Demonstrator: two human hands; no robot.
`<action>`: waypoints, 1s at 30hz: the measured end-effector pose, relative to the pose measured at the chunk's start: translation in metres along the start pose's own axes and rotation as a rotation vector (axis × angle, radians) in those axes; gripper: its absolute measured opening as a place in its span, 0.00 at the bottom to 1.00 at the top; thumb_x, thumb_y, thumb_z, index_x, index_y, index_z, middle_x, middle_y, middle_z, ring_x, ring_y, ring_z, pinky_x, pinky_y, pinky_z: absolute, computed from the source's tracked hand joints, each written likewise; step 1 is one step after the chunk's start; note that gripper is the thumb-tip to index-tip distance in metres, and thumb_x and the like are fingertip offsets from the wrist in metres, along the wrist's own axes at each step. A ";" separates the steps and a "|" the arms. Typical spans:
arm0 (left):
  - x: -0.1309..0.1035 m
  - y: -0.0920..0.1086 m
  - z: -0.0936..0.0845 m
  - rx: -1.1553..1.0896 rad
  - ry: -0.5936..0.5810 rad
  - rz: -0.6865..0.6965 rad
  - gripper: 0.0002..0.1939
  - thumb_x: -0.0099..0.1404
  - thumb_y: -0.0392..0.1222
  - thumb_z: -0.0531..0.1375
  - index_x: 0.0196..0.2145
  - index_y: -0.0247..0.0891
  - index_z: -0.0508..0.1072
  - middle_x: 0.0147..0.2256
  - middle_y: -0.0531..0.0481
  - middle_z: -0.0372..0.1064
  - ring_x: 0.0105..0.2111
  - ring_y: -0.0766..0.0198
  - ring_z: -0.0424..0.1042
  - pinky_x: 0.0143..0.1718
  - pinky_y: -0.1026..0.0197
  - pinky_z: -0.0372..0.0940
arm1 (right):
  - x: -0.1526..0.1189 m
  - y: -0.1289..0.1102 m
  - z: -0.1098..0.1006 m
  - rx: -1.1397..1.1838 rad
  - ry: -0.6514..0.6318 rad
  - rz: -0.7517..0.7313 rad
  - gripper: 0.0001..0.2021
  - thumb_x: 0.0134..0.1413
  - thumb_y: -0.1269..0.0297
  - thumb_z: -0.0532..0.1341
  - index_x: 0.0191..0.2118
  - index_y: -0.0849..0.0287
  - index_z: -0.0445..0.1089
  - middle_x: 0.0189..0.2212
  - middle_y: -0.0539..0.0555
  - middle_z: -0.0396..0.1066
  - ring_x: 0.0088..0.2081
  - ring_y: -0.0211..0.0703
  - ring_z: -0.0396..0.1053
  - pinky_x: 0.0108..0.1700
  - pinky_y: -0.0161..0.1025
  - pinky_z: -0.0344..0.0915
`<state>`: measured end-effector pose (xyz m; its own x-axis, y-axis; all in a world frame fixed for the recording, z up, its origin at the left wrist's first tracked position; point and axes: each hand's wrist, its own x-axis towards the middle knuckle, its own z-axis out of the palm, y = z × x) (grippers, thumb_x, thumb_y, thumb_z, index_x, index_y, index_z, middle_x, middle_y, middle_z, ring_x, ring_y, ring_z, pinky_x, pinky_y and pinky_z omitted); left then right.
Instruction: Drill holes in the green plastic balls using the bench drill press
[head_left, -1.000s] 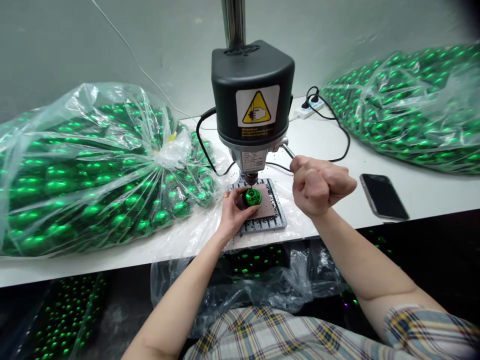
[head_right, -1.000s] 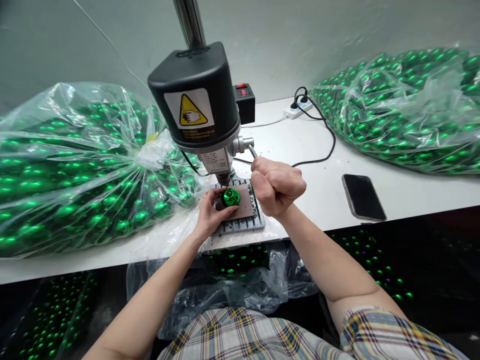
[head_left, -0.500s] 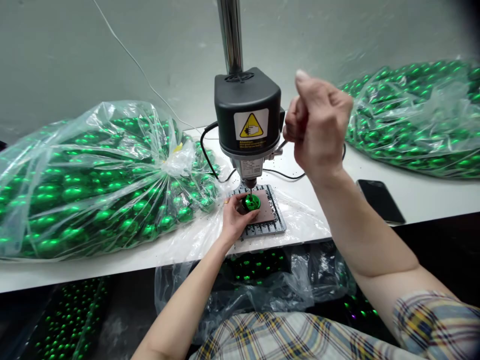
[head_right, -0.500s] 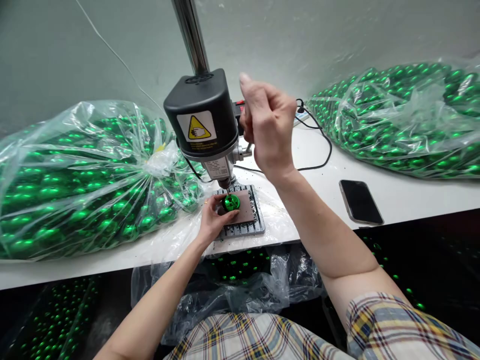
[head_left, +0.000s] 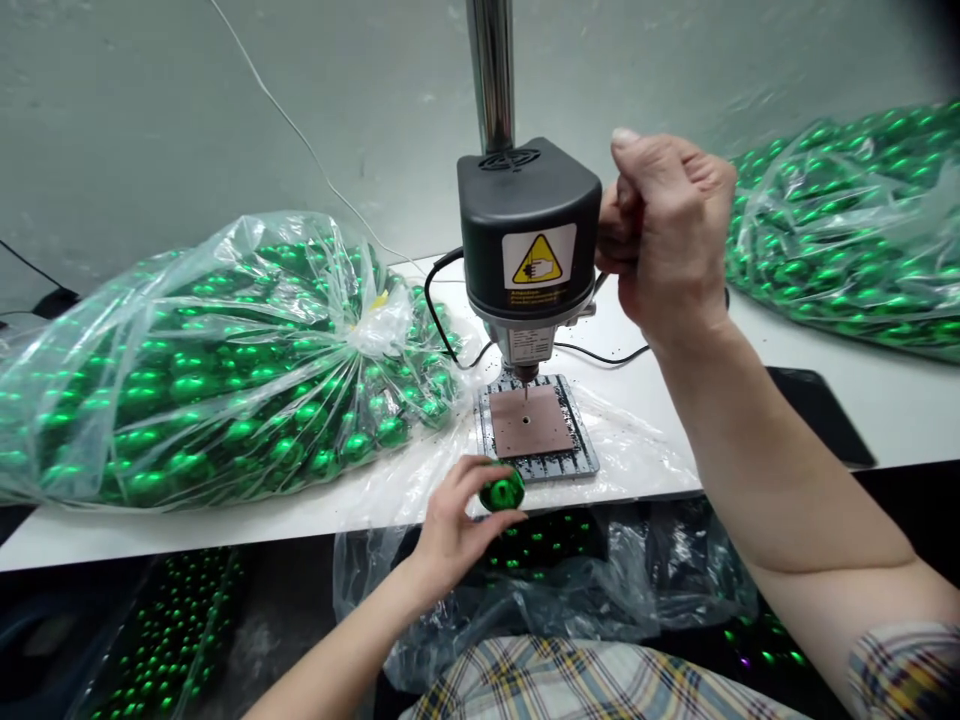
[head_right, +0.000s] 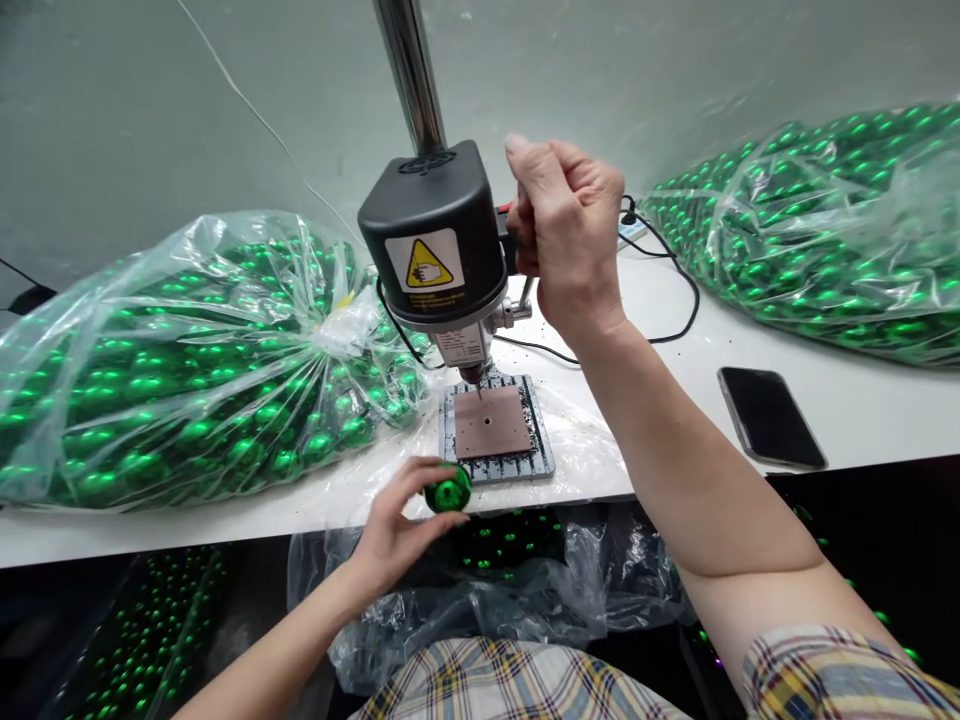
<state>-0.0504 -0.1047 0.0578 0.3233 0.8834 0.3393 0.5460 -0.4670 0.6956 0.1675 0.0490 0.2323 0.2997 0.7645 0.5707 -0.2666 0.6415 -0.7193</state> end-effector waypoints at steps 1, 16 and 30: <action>0.004 -0.001 -0.003 -0.026 0.088 -0.038 0.23 0.60 0.47 0.71 0.51 0.44 0.71 0.45 0.44 0.73 0.42 0.57 0.75 0.42 0.57 0.70 | 0.000 0.000 0.000 -0.003 0.000 -0.007 0.21 0.54 0.64 0.60 0.16 0.54 0.51 0.11 0.45 0.47 0.13 0.31 0.39 0.14 0.35 0.33; 0.015 0.013 -0.009 0.076 0.412 0.126 0.26 0.56 0.43 0.74 0.45 0.44 0.63 0.50 0.42 0.73 0.50 0.52 0.76 0.49 0.49 0.70 | -0.001 0.002 -0.002 0.059 -0.004 -0.076 0.21 0.55 0.68 0.60 0.15 0.53 0.53 0.12 0.46 0.46 0.13 0.32 0.39 0.14 0.37 0.32; 0.011 0.015 -0.017 0.159 0.369 0.277 0.22 0.61 0.34 0.69 0.50 0.44 0.68 0.52 0.41 0.67 0.49 0.57 0.74 0.46 0.54 0.72 | 0.001 0.003 -0.007 -0.082 -0.024 -0.053 0.22 0.68 0.73 0.53 0.19 0.56 0.53 0.11 0.40 0.50 0.12 0.23 0.43 0.13 0.27 0.39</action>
<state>-0.0518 -0.1019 0.0827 0.1928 0.6669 0.7198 0.5991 -0.6610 0.4519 0.1736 0.0510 0.2281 0.2887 0.7316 0.6176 -0.1751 0.6745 -0.7172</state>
